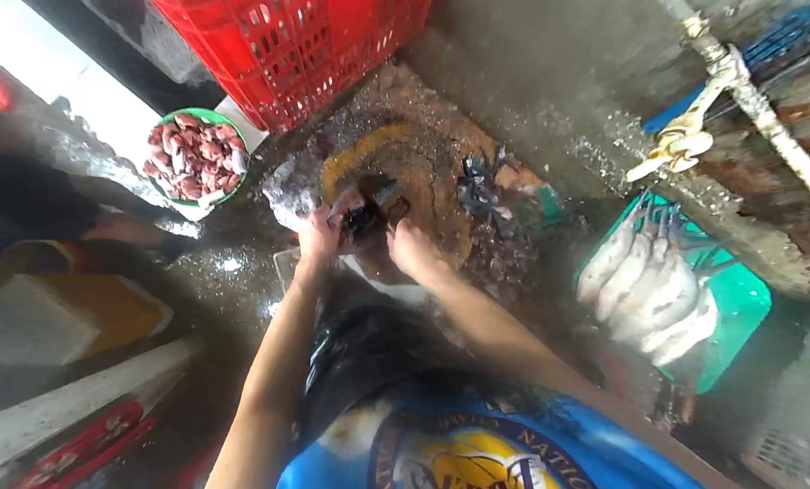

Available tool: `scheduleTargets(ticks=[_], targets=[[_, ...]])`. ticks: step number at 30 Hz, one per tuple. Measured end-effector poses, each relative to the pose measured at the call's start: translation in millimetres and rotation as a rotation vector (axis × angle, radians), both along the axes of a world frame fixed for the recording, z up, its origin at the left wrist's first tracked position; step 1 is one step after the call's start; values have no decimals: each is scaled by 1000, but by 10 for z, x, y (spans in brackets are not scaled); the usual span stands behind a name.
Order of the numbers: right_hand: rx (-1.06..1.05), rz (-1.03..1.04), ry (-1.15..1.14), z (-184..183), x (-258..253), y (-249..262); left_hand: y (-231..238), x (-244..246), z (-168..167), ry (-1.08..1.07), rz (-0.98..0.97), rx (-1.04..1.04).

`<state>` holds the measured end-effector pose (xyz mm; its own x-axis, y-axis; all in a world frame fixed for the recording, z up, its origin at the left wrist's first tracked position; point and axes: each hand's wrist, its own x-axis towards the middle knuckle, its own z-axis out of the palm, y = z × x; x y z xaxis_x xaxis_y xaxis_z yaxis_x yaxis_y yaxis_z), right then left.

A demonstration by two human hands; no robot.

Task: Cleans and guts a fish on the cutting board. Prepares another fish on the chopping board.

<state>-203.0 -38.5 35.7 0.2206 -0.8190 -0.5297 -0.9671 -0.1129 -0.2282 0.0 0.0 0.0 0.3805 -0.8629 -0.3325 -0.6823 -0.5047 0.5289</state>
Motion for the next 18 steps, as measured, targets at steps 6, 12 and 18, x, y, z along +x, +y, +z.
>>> scheduleTargets(ticks=[6,12,18], targets=[[31,36,-114,-178,-86,-259,344,-52,5,29,-61,-195],[36,-16,-99,-299,-574,-124,559,106,153,293,182,-274],[60,-147,-198,-331,-576,-72,128,23,-51,397,132,-385]])
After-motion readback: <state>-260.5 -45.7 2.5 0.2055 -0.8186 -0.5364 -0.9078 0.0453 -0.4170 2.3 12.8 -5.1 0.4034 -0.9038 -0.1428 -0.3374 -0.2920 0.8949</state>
